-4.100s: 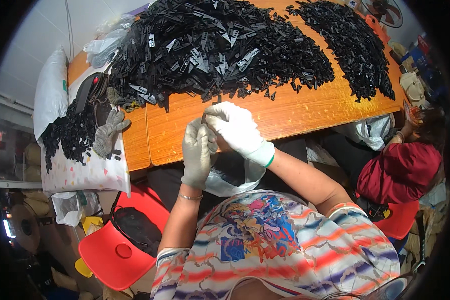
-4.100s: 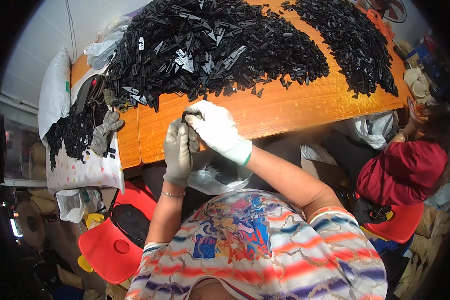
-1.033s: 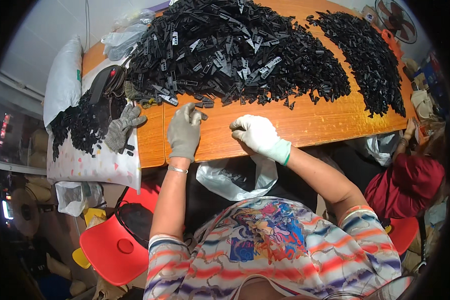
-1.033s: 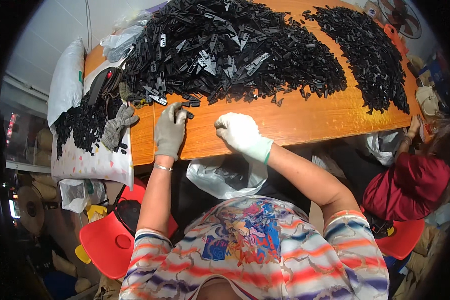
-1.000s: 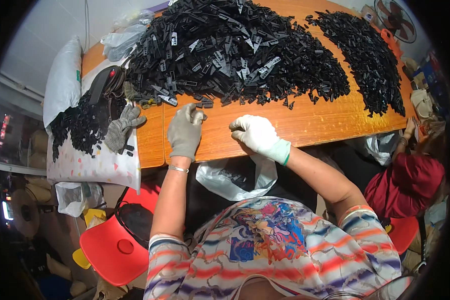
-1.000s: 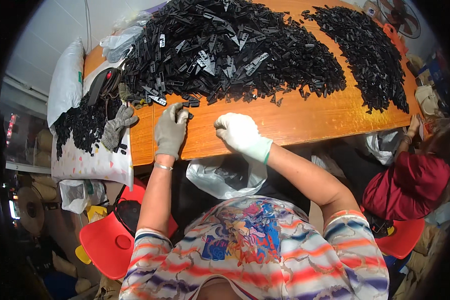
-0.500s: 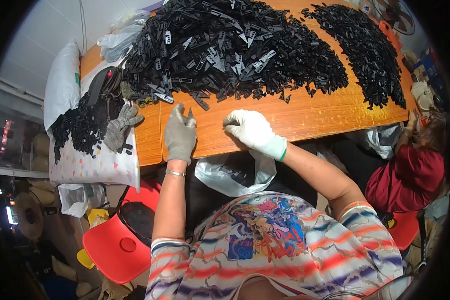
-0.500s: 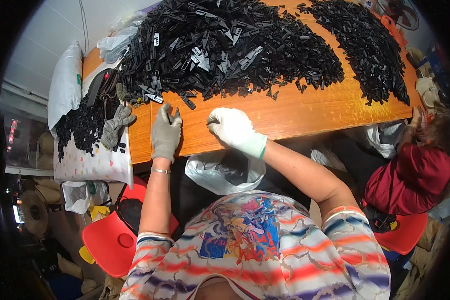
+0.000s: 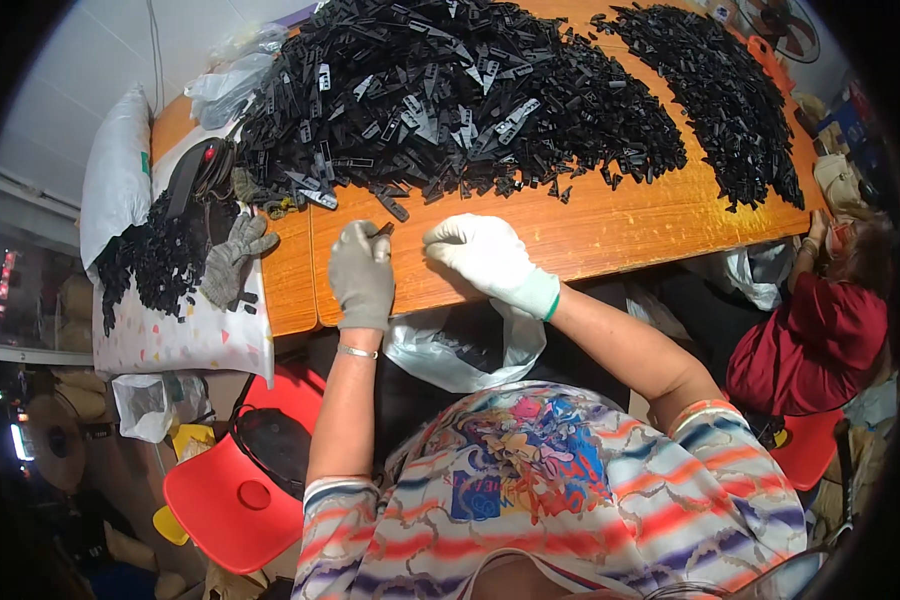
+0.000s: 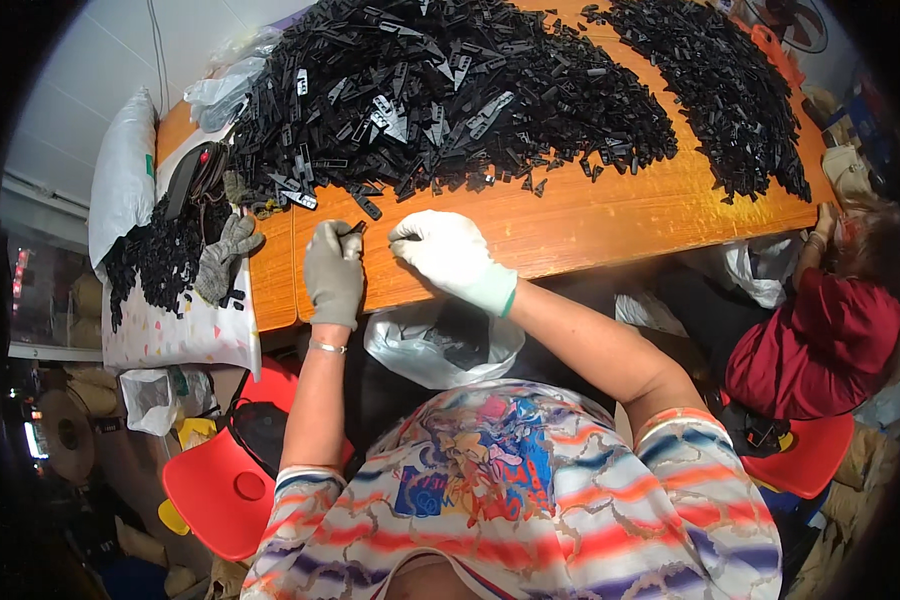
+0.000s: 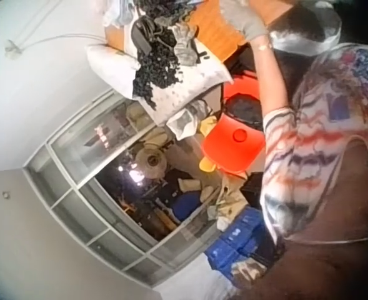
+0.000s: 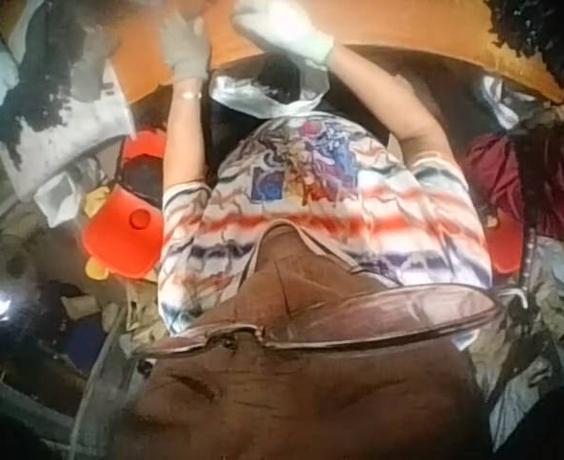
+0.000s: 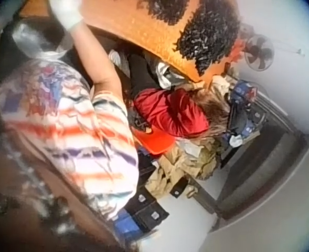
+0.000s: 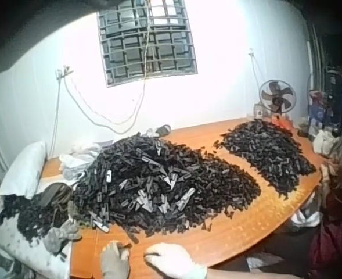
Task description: The recorder is assembling small black plastic components by snapping pieces together at a workbench.
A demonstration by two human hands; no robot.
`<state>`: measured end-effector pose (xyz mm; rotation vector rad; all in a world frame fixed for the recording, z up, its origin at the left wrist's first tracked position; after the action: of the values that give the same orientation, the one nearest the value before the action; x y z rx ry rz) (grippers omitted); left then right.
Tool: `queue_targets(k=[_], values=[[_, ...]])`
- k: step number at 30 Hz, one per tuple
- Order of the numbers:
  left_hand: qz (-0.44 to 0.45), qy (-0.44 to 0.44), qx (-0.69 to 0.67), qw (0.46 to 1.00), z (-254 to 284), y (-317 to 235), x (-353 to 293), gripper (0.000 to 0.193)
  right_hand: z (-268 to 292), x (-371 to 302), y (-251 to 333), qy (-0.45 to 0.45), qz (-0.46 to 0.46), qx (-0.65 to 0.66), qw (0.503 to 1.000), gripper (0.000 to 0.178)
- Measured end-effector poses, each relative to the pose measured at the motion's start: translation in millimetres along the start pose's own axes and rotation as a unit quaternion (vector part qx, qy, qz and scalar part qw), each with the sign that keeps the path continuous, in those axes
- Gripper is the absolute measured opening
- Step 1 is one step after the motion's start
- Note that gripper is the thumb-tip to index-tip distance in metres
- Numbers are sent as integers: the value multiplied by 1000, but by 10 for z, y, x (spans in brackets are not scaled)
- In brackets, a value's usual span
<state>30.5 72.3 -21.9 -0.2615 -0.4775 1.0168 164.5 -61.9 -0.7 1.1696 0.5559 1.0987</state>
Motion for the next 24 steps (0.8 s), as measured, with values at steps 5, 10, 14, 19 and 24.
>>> queue_targets(k=[5, 10, 14, 19, 24], values=[[215, 229, -610, 728, 17, -133, -187, 22, 20, 65, 155, -26, 5, 75, 997, 24], [184, 298, -686, 638, 236, -323, -389, 22, -18, 79, 354, -67, -27, 224, 972, 28], [204, 263, -682, 652, 243, -406, -445, 21, -44, 76, 406, -63, -28, 236, 969, 29], [198, 261, -648, 687, 256, -405, -459, 21, -53, 69, 436, -86, -1, 161, 983, 30], [196, 251, -628, 710, 235, -406, -468, 19, -58, 45, 377, -81, 8, 140, 987, 29]])
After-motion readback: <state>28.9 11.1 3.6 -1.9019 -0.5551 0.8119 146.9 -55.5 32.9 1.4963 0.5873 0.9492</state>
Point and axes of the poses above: each hand's wrist, its own x-axis towards the middle knuckle, its own z-axis out of the back of the hand, y = z × x, the point moved 1 cm from there along x, towards the middle knuckle, and after that the axes turned 12 degrees about z, right-handed, at the moved point
